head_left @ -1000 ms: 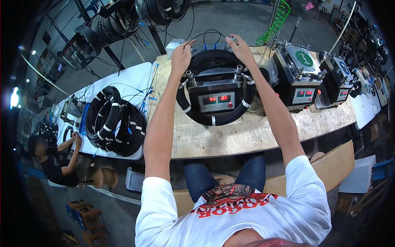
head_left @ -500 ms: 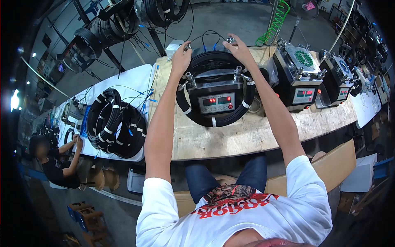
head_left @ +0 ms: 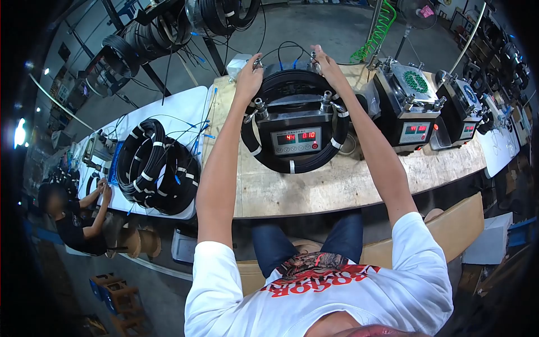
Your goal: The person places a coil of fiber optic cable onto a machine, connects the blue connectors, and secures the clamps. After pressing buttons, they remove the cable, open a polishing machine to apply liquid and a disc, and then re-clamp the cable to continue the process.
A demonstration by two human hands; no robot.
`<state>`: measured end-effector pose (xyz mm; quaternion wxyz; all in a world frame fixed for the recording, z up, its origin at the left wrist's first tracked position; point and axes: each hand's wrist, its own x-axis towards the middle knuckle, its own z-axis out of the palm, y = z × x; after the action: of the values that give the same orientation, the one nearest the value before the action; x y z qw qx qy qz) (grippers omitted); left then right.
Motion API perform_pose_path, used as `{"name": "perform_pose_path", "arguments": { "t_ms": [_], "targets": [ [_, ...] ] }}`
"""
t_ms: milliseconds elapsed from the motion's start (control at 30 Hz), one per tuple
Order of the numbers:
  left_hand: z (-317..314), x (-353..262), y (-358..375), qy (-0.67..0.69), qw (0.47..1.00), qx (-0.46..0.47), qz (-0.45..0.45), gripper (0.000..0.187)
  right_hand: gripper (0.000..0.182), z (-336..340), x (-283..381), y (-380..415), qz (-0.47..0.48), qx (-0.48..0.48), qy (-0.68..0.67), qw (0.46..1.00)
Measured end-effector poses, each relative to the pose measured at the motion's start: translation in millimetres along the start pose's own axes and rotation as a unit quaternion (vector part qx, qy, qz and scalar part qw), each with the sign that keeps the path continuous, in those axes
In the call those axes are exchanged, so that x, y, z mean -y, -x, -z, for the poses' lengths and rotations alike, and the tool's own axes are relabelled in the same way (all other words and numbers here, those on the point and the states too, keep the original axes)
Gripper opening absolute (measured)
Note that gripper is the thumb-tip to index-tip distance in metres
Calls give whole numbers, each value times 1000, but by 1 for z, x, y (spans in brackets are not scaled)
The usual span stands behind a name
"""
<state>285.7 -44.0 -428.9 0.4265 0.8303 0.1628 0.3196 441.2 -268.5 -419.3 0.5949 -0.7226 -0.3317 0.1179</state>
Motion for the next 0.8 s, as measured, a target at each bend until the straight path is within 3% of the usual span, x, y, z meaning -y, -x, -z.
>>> {"name": "perform_pose_path", "arguments": {
  "t_ms": [100,400,600,800],
  "targets": [
    [0,0,-2,-11,1000,6,25,49,89,2,-1,-8,-34,31,55,997],
    [0,-5,-1,-60,998,-13,6,44,85,-18,4,-7,64,-37,114,991],
    [2,-2,-1,-39,999,0,24,49,81,-16,10,-4,25,-26,85,996],
    [-3,6,-8,-63,997,-20,34,48,83,-14,30,14,-15,-53,171,984]
  ]
}}
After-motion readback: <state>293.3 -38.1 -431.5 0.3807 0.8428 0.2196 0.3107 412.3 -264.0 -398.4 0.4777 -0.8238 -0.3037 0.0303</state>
